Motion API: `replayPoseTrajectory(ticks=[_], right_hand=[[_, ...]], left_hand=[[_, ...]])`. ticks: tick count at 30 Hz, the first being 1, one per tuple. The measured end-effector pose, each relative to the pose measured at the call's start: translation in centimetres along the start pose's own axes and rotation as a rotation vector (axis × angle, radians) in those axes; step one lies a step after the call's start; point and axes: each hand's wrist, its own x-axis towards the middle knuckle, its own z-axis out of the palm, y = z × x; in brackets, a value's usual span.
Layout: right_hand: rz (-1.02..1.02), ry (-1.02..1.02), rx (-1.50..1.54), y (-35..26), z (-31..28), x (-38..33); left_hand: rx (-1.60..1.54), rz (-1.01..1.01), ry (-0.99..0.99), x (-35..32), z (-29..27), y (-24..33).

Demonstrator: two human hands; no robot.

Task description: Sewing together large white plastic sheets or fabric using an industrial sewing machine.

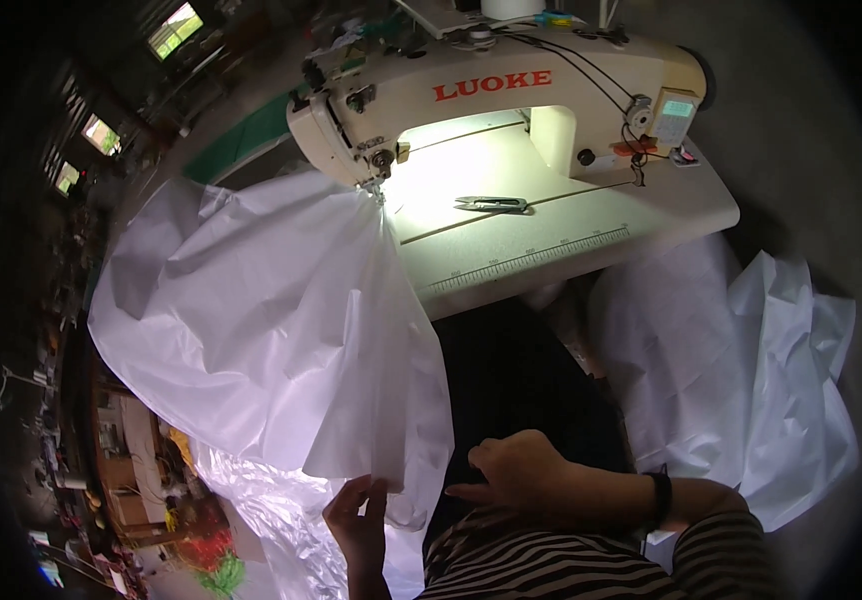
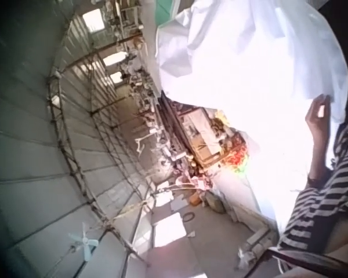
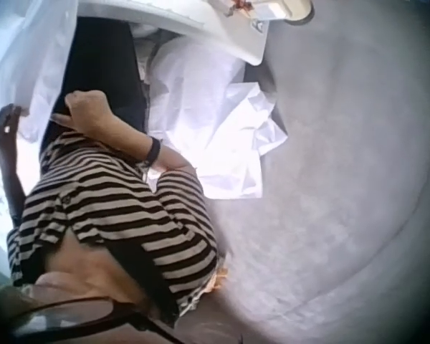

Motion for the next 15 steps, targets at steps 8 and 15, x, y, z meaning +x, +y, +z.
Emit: replayPoseTrajectory(ticks=[8, 15], right_hand=[[-0.406, 0.118, 0.607, -2.3, 2.9, 0.1], [-0.493, 0.212, 0.320, -3.8, -0.4, -1.4]], left_hand=[[0.307, 0.333, -0.007, 0.8, -0.8, 3.5], [0.015, 0.219, -0.320, 0.9, 0.9, 5.0]])
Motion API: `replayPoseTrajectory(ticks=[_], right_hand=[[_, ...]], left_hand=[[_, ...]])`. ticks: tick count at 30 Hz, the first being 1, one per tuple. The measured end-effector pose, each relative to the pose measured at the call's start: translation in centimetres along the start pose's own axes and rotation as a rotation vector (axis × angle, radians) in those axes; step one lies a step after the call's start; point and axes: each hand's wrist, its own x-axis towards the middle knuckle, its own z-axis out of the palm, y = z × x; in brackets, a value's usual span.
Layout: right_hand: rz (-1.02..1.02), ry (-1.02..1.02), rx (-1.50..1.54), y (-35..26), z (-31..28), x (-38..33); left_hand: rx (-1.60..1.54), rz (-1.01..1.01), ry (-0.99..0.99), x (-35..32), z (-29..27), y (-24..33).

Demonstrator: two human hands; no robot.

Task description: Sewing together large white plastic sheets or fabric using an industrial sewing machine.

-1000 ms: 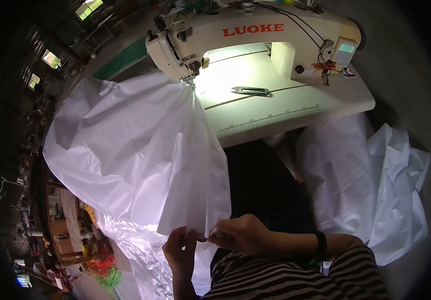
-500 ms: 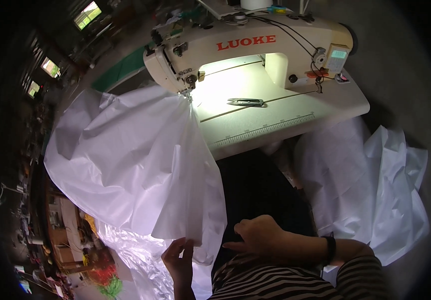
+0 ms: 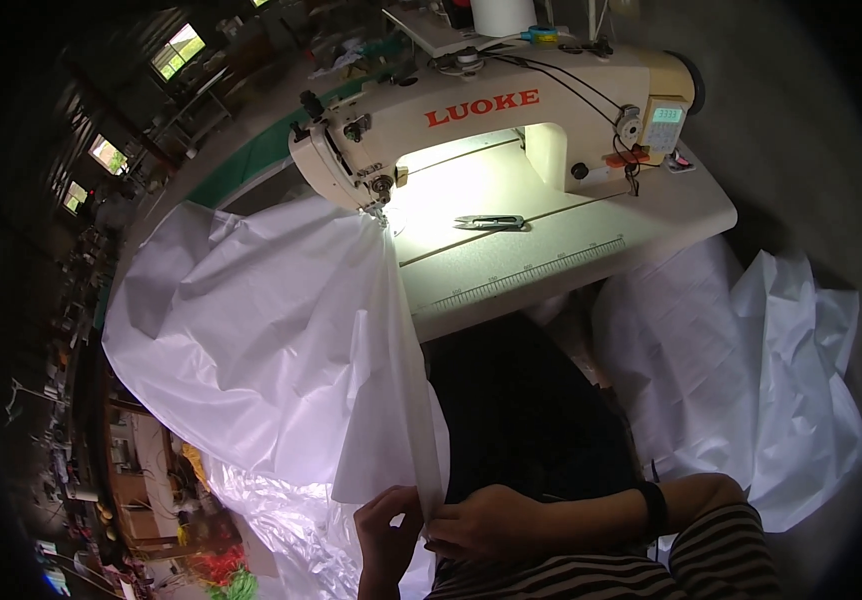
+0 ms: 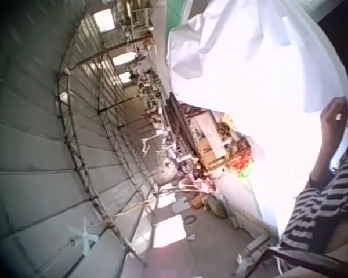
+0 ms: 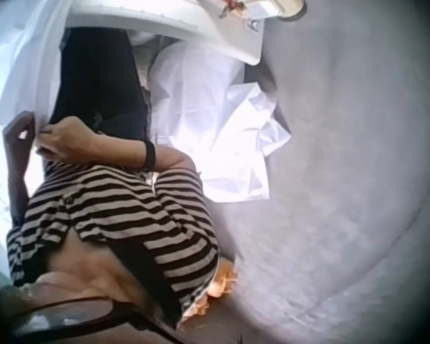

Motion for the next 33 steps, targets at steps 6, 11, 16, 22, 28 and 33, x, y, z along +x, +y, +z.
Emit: replayPoseTrajectory(ticks=[6, 11, 16, 22, 28, 33], right_hand=[[-0.167, 0.036, -0.194, 2.2, 0.8, 0.3], [0.174, 0.544, 0.697, 10.1, -1.2, 3.2], [0.490, 0.354, 0.986, 13.6, 2.9, 5.2], [0.550, 0.373, -0.374, 11.6, -6.0, 11.7], [0.685, 0.053, -0.868, 11.2, -5.5, 13.7], [0.647, 0.144, -0.943, 14.6, -4.9, 16.2]], left_hand=[[-0.187, -0.108, -0.029, -0.2, -0.4, 0.5], [0.203, 0.372, 0.056, 1.0, -0.2, -0.4], [0.211, 0.579, -0.147, 3.3, -1.3, 0.3], [0.157, 0.479, -0.347, 4.3, 0.2, 2.2], [0.517, 0.646, -0.367, 5.8, 0.2, -1.7], [0.455, 0.529, -0.326, 10.0, 0.2, 0.3]])
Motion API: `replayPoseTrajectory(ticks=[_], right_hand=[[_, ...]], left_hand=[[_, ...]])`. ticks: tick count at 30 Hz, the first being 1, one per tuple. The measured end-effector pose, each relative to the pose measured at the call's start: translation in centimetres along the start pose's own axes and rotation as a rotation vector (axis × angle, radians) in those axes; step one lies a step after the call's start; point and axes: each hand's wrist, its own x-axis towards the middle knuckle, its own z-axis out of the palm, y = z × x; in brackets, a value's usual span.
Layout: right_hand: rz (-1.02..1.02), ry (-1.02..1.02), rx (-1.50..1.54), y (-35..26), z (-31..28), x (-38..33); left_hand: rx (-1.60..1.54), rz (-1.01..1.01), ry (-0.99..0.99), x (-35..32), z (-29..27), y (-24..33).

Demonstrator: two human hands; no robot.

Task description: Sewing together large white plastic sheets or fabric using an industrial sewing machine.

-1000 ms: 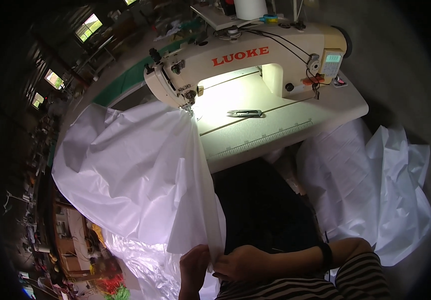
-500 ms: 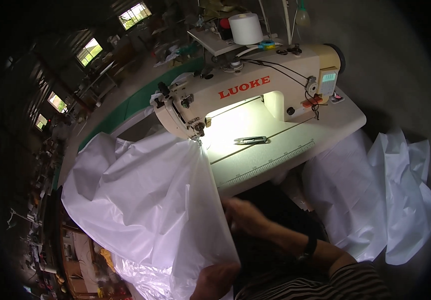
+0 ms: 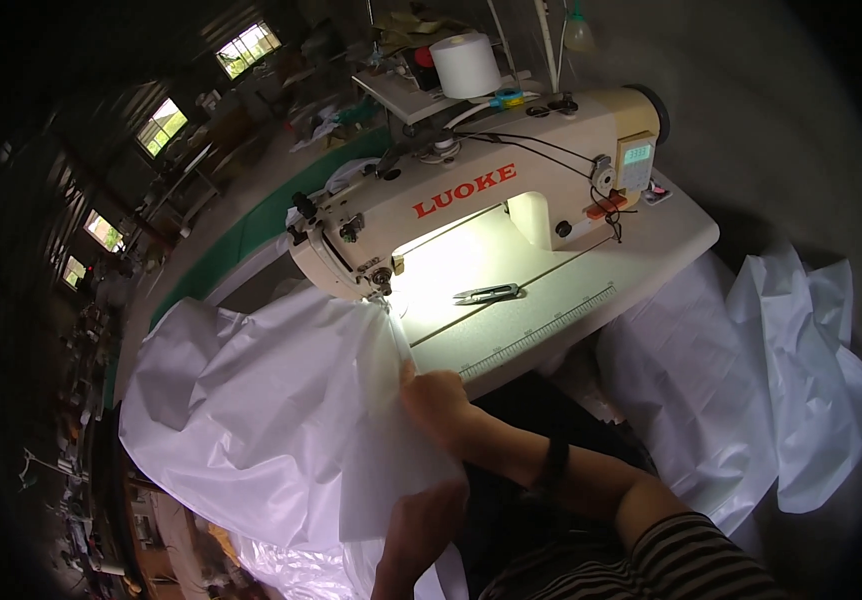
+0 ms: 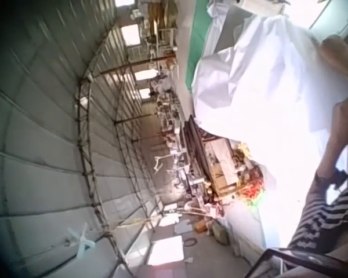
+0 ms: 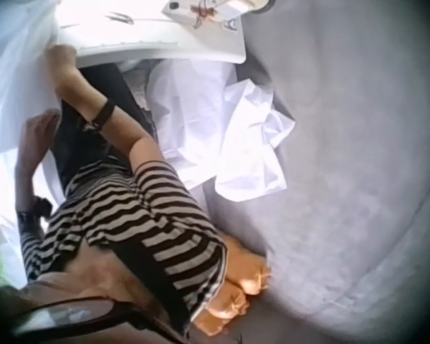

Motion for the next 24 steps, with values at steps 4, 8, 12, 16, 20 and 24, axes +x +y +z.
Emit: replayPoseTrajectory(ticks=[4, 8, 12, 16, 20, 24], right_hand=[[0.006, -0.087, 0.057, 1.0, -2.0, -0.4], [0.001, -0.041, 0.146, 1.4, -0.2, -2.3], [0.001, -0.032, 0.202, 1.8, -0.9, -0.9], [0.020, 0.016, 0.336, 3.2, 0.5, -2.1], [0.019, -0.033, 0.441, 3.8, -1.1, -7.5], [0.018, 0.064, 0.784, 4.4, -0.6, -9.5]], left_hand=[[-0.020, -0.131, -0.026, 1.6, 1.4, -0.7], [-0.015, -0.174, -0.011, 1.7, 2.3, -0.2], [0.108, -0.305, -0.035, 2.3, 3.1, -1.2], [-0.247, -0.333, 0.233, 1.6, 2.6, -0.7], [0.176, -0.855, 0.737, -8.2, 4.2, -5.5], [-0.521, -0.975, 0.691, -15.1, 16.7, -12.9]])
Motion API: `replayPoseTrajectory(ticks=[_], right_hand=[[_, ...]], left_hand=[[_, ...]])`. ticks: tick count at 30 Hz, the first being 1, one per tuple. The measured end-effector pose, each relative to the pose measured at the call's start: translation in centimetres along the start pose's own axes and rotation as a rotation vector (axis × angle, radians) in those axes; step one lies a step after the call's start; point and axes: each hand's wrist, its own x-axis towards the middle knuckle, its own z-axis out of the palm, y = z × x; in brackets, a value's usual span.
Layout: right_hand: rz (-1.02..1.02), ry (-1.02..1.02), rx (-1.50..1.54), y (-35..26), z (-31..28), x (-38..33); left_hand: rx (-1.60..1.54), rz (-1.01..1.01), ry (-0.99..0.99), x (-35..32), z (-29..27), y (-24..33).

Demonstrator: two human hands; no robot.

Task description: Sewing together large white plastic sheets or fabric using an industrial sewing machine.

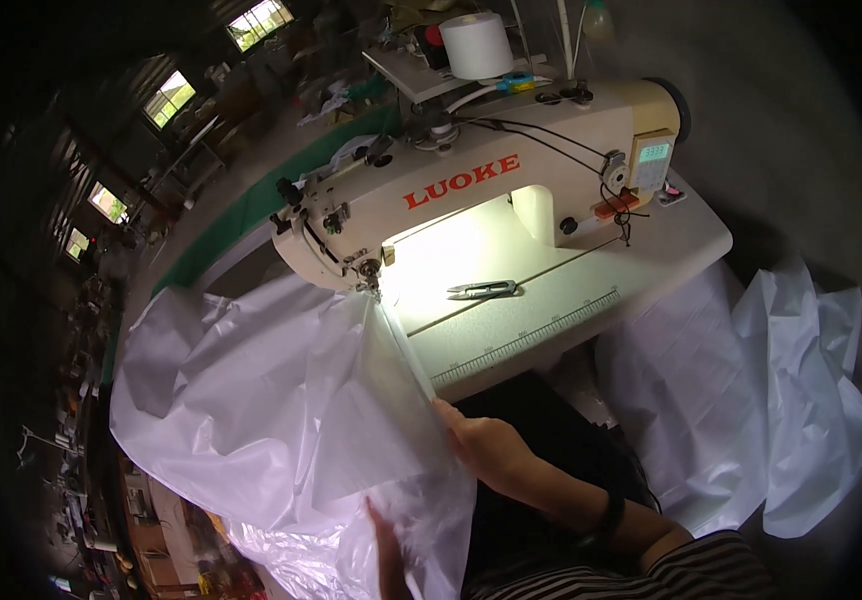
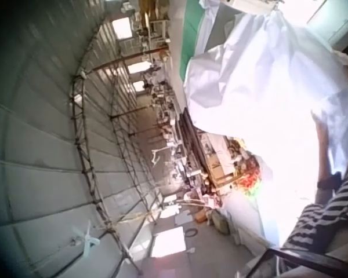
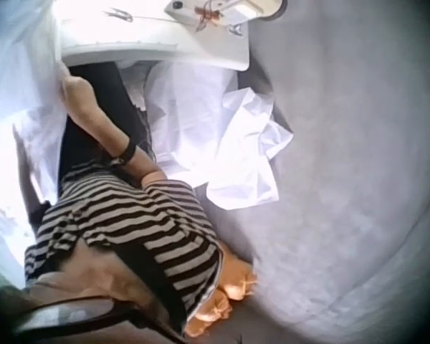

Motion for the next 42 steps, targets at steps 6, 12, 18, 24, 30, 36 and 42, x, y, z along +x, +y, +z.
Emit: replayPoseTrajectory(ticks=[6, 12, 18, 24, 30, 36, 42], right_hand=[[-0.039, -0.003, 0.047, -0.3, 0.7, -0.6], [-0.020, -0.143, -0.155, -1.9, 2.6, 0.6], [-0.055, -0.057, -0.598, -2.8, 2.4, 5.7], [-0.033, -0.083, -0.731, -1.3, 2.4, 11.4], [-0.019, -0.036, -0.862, -0.2, 3.4, 15.8], [-0.012, -0.026, -0.867, -0.7, 4.0, 13.9], [0.011, 0.002, -0.857, -0.1, 4.3, 15.1]], left_hand=[[0.331, -0.292, 0.468, 1.9, 3.3, -0.1], [0.094, 0.403, 0.510, 1.5, -8.2, 10.9], [0.112, 0.521, 0.490, 6.7, -6.8, 18.5], [0.246, 0.660, 0.478, 9.4, -4.3, 24.0], [0.528, 0.573, 0.501, 12.1, -2.4, 25.7], [0.588, 0.586, 0.536, 14.1, -2.7, 25.4], [0.662, 0.680, 0.556, 16.8, -1.5, 24.6]])
